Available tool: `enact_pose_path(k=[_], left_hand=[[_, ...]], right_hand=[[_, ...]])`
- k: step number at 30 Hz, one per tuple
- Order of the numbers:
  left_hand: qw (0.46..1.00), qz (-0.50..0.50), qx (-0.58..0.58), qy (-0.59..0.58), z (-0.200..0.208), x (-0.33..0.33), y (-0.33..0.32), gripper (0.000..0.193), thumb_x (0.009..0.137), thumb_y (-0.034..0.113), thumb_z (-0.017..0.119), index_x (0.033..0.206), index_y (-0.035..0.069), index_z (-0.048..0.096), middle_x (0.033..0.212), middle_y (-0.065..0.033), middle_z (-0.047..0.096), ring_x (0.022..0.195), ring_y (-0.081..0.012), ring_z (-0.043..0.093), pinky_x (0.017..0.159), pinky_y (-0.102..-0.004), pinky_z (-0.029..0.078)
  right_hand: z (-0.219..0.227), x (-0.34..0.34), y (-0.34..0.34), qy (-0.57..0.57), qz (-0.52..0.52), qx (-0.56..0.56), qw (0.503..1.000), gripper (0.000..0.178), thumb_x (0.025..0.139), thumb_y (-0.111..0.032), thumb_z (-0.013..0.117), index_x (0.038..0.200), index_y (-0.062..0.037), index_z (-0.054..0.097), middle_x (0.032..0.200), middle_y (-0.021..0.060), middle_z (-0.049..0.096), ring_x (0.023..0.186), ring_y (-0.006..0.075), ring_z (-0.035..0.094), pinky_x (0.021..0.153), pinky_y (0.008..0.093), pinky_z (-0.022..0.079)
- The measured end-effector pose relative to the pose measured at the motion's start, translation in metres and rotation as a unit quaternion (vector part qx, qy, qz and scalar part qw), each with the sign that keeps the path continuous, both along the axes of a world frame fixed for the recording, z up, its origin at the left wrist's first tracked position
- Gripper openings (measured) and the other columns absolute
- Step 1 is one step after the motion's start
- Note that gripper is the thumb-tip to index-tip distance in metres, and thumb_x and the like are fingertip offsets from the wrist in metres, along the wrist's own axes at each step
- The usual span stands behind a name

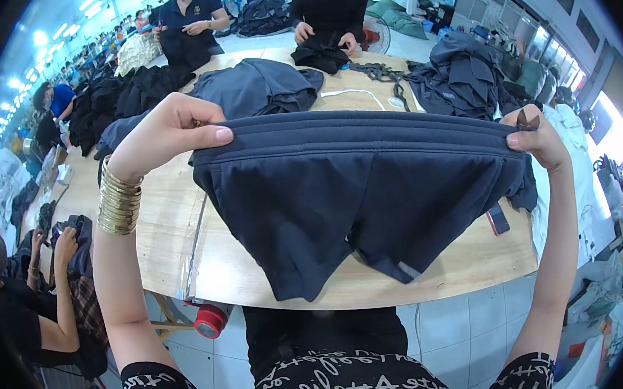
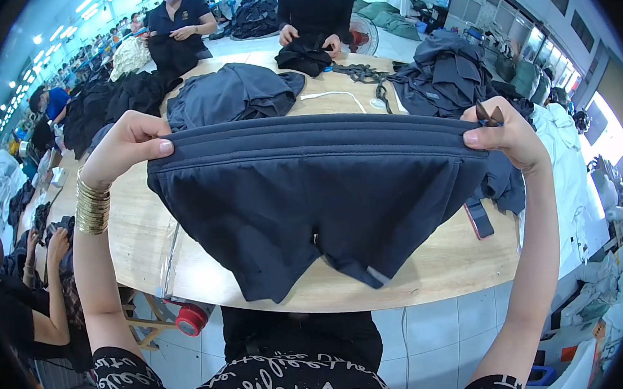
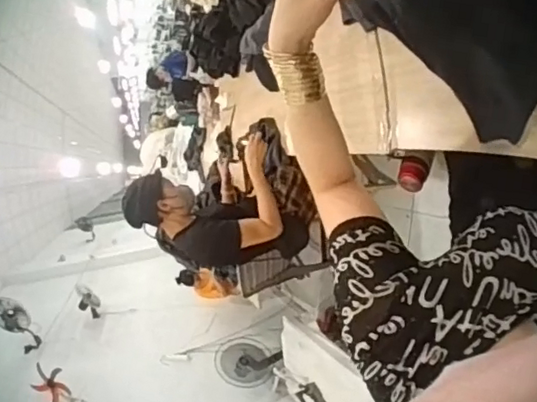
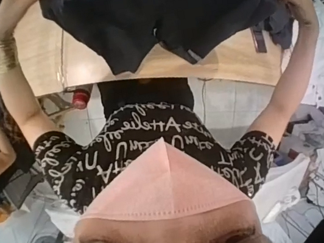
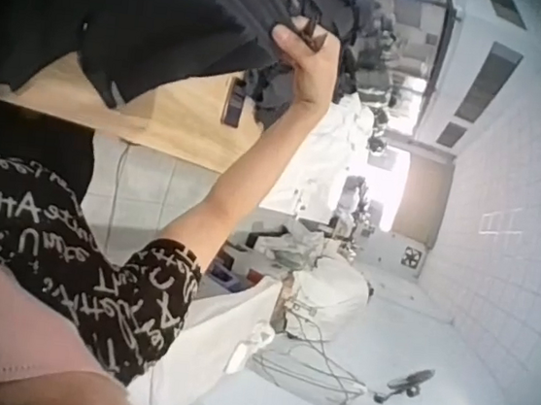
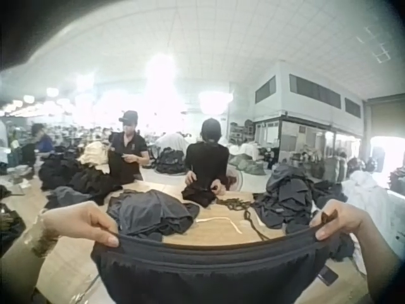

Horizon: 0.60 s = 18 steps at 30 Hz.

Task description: Inspecting and trimming loose threads from a pair of gray athletic shorts.

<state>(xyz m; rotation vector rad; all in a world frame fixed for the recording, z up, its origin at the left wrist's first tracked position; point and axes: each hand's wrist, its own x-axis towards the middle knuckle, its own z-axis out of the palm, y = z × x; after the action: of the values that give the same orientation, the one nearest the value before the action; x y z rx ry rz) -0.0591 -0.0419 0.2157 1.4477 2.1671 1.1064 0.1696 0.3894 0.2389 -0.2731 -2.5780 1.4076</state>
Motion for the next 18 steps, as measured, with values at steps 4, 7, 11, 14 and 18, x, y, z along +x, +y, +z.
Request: enact_pose_path(k=[4,7,11,14,18], left_hand=[[1.0,0.0,0.0,0.013,0.009,0.009,-0.001,0.032,0.086,0.026,0.063,0.067,0.001,0.056,0.058,0.0069,0.041,0.053,-0.0011,0.033,0.047,-0.0187,0.026],[1.0,-0.002,0.0,0.028,0.012,0.012,-0.001,0.032,0.085,0.026,0.063,0.067,0.0,0.057,0.057,0.0059,0.041,0.052,-0.0018,0.032,0.047,-0.0193,0.026],[0.999,-0.006,0.0,0.04,0.017,0.02,-0.003,0.031,0.084,0.026,0.064,0.068,0.0,0.058,0.057,0.0048,0.041,0.052,-0.0026,0.033,0.047,-0.0199,0.026],[0.999,-0.005,0.012,0.045,0.017,0.025,-0.003,0.029,0.083,0.025,0.065,0.07,0.0,0.06,0.057,0.0042,0.042,0.053,-0.0034,0.034,0.047,-0.0201,0.026],[0.999,-0.011,0.013,0.042,0.019,0.026,-0.005,0.027,0.083,0.024,0.065,0.071,0.0,0.061,0.059,0.004,0.045,0.054,-0.0034,0.036,0.049,-0.0197,0.028]], right_hand=[[0.006,0.006,-0.002,0.003,-0.01,0.004,1.0,0.035,0.058,-0.019,0.077,0.086,-0.0036,0.061,0.084,0.003,0.06,0.072,0.0086,0.055,0.063,0.0185,0.045],[0.009,0.009,-0.003,-0.004,0.003,0.006,1.0,0.032,0.059,-0.02,0.077,0.083,-0.0028,0.062,0.079,0.0011,0.059,0.068,0.0071,0.054,0.059,0.0178,0.043],[0.008,0.013,-0.013,0.053,-0.023,0.024,0.998,0.027,0.06,-0.02,0.076,0.077,-0.0021,0.064,0.071,-0.0014,0.057,0.063,0.0048,0.051,0.055,0.0169,0.04],[0.011,0.011,-0.016,0.035,0.004,0.022,0.999,0.025,0.061,-0.02,0.074,0.073,-0.0014,0.064,0.067,-0.0026,0.055,0.06,0.0039,0.049,0.052,0.0168,0.038],[0.01,0.013,-0.006,0.017,0.003,0.011,1.0,0.028,0.059,-0.018,0.075,0.079,-0.0029,0.06,0.073,0.0006,0.058,0.065,0.0079,0.052,0.059,0.0199,0.041]])
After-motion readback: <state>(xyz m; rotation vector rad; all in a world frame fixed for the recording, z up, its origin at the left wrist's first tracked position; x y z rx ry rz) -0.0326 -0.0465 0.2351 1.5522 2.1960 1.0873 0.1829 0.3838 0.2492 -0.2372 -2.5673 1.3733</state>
